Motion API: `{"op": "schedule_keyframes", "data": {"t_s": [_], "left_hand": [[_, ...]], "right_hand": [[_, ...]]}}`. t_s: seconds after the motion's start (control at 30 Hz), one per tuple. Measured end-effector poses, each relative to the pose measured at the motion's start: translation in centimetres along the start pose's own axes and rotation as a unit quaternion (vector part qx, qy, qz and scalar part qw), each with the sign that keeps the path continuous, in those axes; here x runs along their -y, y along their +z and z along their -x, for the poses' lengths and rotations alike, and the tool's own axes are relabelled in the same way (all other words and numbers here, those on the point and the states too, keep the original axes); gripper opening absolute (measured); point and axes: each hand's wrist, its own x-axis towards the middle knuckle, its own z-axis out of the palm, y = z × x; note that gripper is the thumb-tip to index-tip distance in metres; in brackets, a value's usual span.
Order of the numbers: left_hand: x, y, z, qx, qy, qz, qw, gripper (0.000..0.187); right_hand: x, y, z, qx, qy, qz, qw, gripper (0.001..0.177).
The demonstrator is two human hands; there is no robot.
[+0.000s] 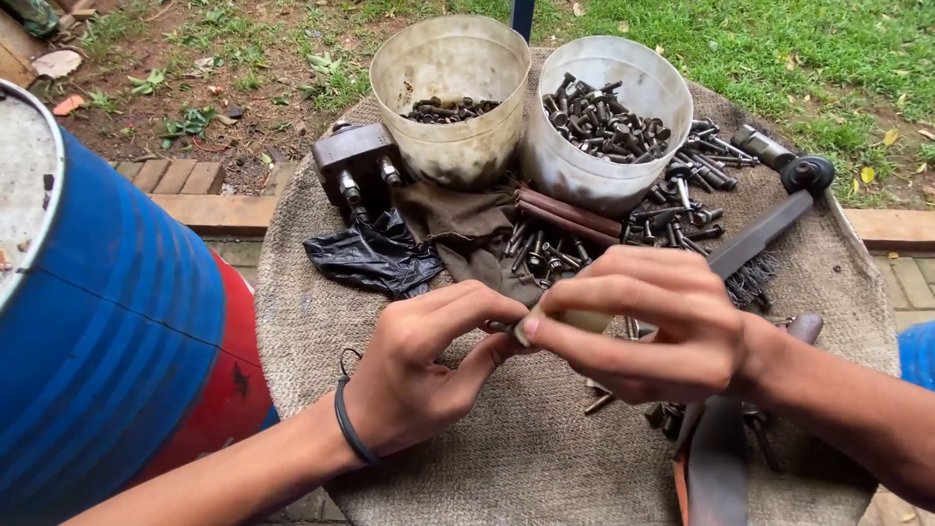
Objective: Cleaning a small metal component by sanding it with a piece of sandpaper to remove rust or debris.
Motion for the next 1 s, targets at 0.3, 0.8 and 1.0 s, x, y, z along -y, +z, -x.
{"op": "schedule_keyframes", "data": {"t_s": [0.3,0.8,1.0], "left_hand": [[0.0,0.0,0.1,0.01,0.004,0.004,1.0,0.014],[0.2,0.4,0.2,0.026,-0.006,-0.011,1.0,0.017],[0.2,0.4,0.3,0.033,-0.001,-0.011,0.999,0.016]], "right_hand": [[-0.1,0.0,0.5,0.006,0.001,0.011,1.0,0.021],[0.6,0.1,-0.2,0.017,-0.051,-0.037,0.998,0.021],[0.1,0.2,-0.1,0.004,-0.044,-0.017,0.999,0.022]]}}
